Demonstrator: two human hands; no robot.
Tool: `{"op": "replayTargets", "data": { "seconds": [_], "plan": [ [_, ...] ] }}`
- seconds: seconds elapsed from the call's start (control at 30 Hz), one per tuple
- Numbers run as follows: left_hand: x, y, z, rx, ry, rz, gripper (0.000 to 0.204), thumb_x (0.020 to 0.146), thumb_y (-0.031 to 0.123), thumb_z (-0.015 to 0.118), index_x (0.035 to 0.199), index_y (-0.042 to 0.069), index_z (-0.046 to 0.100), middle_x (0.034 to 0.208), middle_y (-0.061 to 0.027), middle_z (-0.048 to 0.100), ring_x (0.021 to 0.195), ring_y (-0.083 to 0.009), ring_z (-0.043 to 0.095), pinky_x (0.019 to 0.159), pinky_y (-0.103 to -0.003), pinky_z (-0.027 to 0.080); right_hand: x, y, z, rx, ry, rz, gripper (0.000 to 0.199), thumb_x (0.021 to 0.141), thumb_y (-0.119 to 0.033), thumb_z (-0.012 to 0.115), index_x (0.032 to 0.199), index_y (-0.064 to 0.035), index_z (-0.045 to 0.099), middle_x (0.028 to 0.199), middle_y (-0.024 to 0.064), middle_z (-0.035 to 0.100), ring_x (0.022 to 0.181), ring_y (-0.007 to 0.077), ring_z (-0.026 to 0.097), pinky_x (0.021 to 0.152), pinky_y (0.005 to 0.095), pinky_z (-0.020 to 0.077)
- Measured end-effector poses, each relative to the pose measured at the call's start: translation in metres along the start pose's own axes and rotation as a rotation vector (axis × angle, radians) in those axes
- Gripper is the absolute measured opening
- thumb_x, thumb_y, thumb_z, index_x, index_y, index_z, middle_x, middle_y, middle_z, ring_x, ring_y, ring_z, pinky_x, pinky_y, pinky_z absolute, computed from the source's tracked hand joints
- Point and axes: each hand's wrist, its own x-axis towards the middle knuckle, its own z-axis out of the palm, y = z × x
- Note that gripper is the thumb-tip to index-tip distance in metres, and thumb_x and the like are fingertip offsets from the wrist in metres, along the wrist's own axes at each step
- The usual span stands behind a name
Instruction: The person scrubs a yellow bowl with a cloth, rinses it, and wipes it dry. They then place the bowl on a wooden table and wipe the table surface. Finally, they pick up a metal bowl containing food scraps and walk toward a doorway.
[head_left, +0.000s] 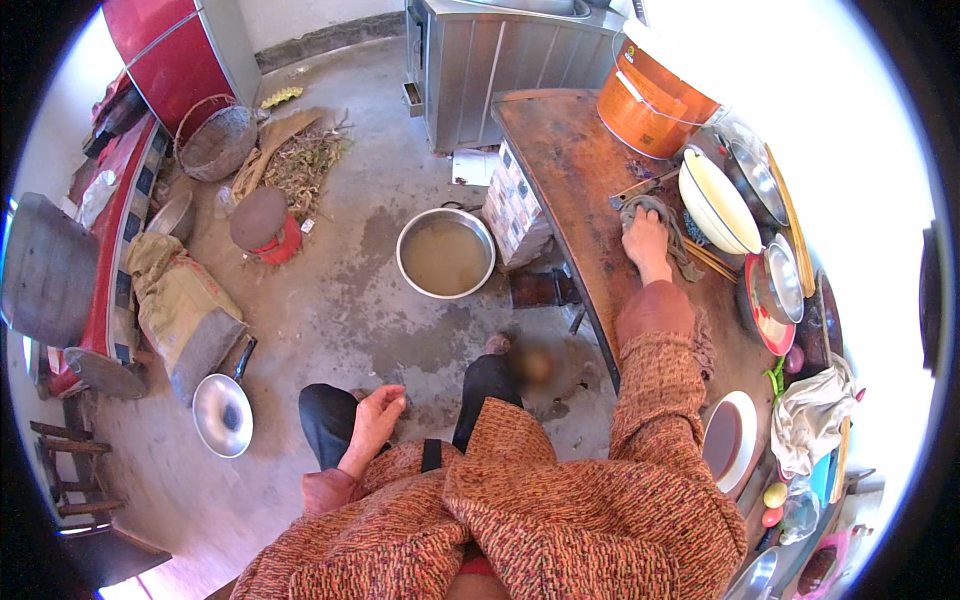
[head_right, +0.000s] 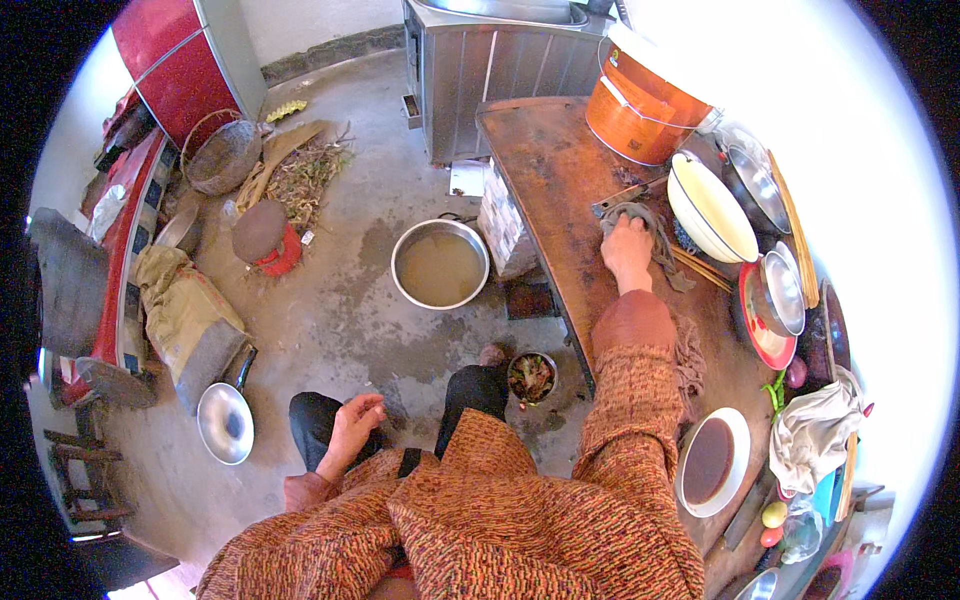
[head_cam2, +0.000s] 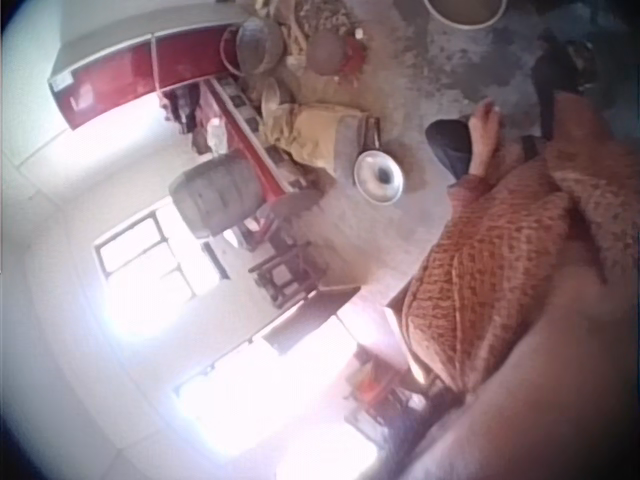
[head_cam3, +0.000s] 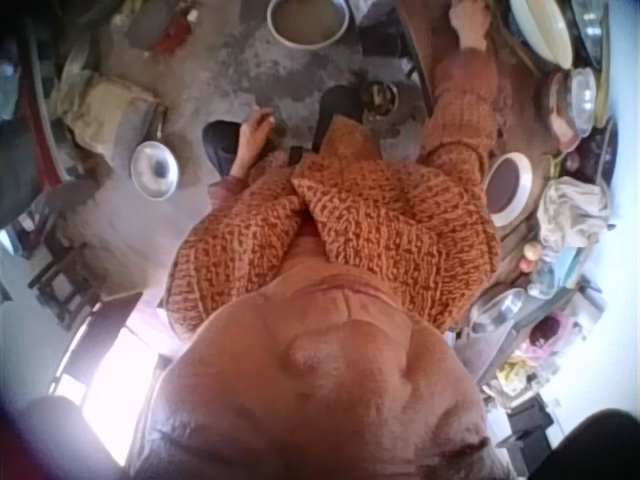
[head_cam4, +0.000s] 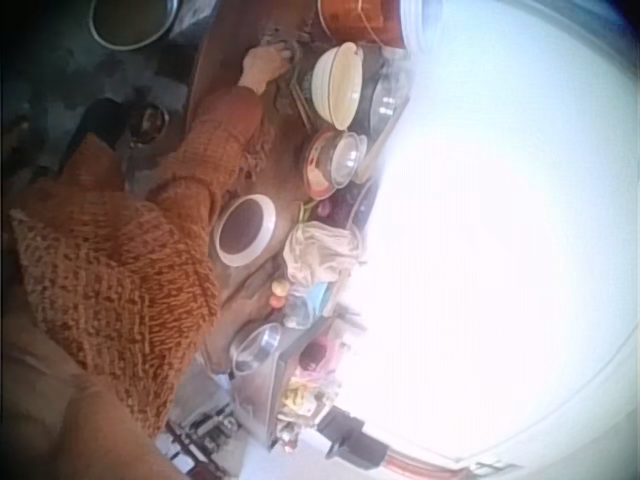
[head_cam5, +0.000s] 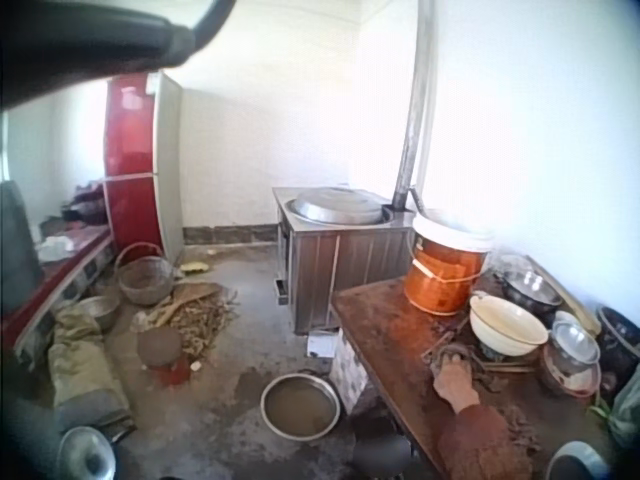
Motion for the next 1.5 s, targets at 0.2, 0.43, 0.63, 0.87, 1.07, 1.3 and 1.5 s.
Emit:
{"op": "replayTargets", "data": {
  "seconds": [0.2, 0.43, 0.63, 0.87, 1.07, 1.3, 1.5],
  "plan": [
    [0.002, -0.01, 0.004, 0.023, 0.016, -0.001, 0.025, 0.085, 0.013, 0.058, 0.106, -0.001, 0.059, 0.083, -0.0063, 0.063, 0.076, -0.0105, 0.057, 0.068, -0.026, 0.048, -0.065, -0.066, -0.007, -0.053, 0.045, -0.218, 0.031, 0.081, -0.015, 0.046, 0.107, -0.0013, 0.057, 0.109, 0.0161, 0.052, 0.105, 0.03, 0.05, 0.093, 0.0541, 0.0285],
    [0.0, 0.008, -0.002, 0.07, 0.05, -0.025, 0.024, 0.083, 0.012, 0.059, 0.102, -0.002, 0.06, 0.08, -0.007, 0.064, 0.076, -0.0106, 0.058, 0.068, -0.027, 0.048, -0.031, -0.093, -0.008, 0.02, 0.033, -0.427, 0.045, 0.081, -0.024, 0.057, 0.124, -0.0117, 0.05, 0.133, 0.005, 0.043, 0.128, 0.0222, 0.032, 0.094, 0.0701, 0.0167],
    [0.009, -0.008, 0.0, 0.036, 0.058, -0.034, 0.024, 0.083, 0.012, 0.059, 0.102, -0.002, 0.06, 0.079, -0.0071, 0.064, 0.074, -0.0108, 0.058, 0.068, -0.027, 0.048, 0.037, -0.101, 0.016, 0.08, -0.073, -0.401, 0.05, 0.087, -0.04, 0.05, 0.133, -0.0267, 0.037, 0.143, 0.002, 0.032, 0.134, 0.0251, 0.022, 0.099, 0.0653, 0.0175],
    [0.023, -0.018, 0.003, 0.052, 0.036, -0.093, 0.025, 0.082, 0.012, 0.06, 0.103, -0.001, 0.06, 0.081, -0.0095, 0.065, 0.076, -0.0119, 0.06, 0.069, -0.027, 0.048, 0.106, -0.119, 0.036, 0.115, -0.063, -0.587, 0.05, 0.089, -0.043, 0.045, 0.135, -0.0271, 0.035, 0.143, 0.0061, 0.031, 0.134, 0.0275, 0.021, 0.102, 0.0608, 0.0183],
    [0.031, -0.02, 0.004, 0.041, 0.055, -0.128, 0.025, 0.083, 0.013, 0.06, 0.103, -0.001, 0.06, 0.083, -0.009, 0.065, 0.078, -0.0121, 0.06, 0.07, -0.026, 0.049, 0.173, -0.127, 0.045, 0.032, -0.069, -0.479, 0.052, 0.091, -0.043, 0.038, 0.138, -0.0216, 0.03, 0.143, 0.0095, 0.029, 0.133, 0.0332, 0.023, 0.104, 0.0509, 0.0282],
    [0.028, -0.039, -0.003, 0.011, 0.093, -0.139, 0.024, 0.083, 0.012, 0.06, 0.103, -0.001, 0.06, 0.081, -0.0069, 0.065, 0.074, -0.0101, 0.059, 0.067, -0.026, 0.048, 0.174, -0.107, 0.038, 0.035, -0.108, -0.004, 0.059, 0.089, -0.047, 0.038, 0.135, -0.011, 0.034, 0.14, 0.0193, 0.031, 0.127, 0.0426, 0.029, 0.102, 0.054, 0.0273],
    [0.026, -0.029, 0.001, -0.057, 0.011, -0.129, 0.024, 0.085, 0.012, 0.058, 0.105, -0.002, 0.059, 0.083, -0.0018, 0.062, 0.073, -0.0074, 0.055, 0.064, -0.022, 0.046, 0.098, -0.127, 0.033, -0.081, -0.03, -0.075, 0.047, 0.089, -0.03, 0.038, 0.127, -0.0034, 0.042, 0.129, 0.0234, 0.042, 0.12, 0.0431, 0.037, 0.097, 0.0518, 0.0348]
  ]
}}
